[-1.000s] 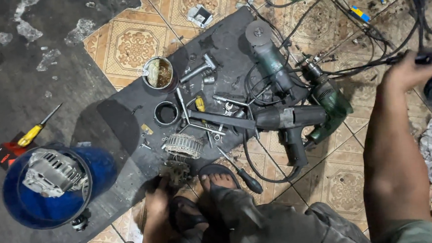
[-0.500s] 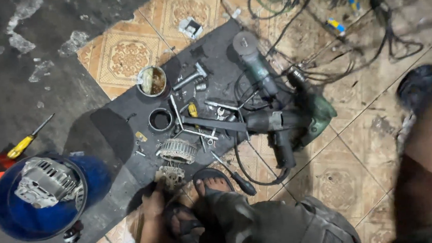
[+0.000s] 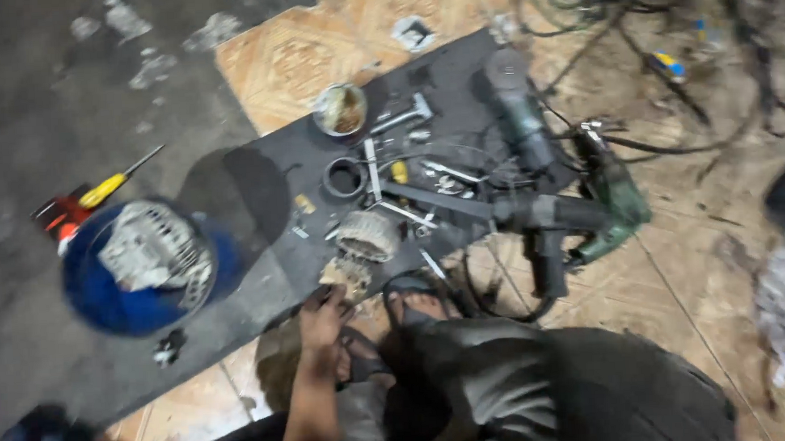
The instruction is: Disassembling and inspecting an automotive alternator on the floor of a workshop using various hand tools.
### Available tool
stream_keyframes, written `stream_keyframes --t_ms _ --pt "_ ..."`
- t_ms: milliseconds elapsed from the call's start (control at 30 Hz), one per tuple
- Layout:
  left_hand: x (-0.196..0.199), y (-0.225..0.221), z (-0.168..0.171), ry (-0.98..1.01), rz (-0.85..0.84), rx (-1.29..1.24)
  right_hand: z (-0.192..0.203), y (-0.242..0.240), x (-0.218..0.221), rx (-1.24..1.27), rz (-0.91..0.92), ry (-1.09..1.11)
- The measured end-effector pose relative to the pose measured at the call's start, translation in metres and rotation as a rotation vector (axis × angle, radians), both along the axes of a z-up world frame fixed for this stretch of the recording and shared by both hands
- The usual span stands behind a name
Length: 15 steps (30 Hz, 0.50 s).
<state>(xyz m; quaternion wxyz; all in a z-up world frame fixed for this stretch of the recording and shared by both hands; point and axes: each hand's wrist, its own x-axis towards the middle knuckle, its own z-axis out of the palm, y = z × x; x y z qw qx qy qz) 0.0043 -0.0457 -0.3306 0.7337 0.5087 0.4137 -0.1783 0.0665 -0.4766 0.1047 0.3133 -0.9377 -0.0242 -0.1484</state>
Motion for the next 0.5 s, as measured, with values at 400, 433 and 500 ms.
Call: stream_keyframes --t_ms 400,433,500 --pt "0.001 -0.007 0.033 0.059 -0.034 0.044 -0.259 0.129 -0.065 0.407 0.285 0.663" --pt "0.003 -0.007 0.043 0.064 -0.04 0.051 -0.252 0.126 -0.063 0.417 0.28 0.666" --pt "0.008 -0.009 0.064 0.076 -0.065 0.044 -0.236 0.119 -0.056 0.438 0.411 0.72"
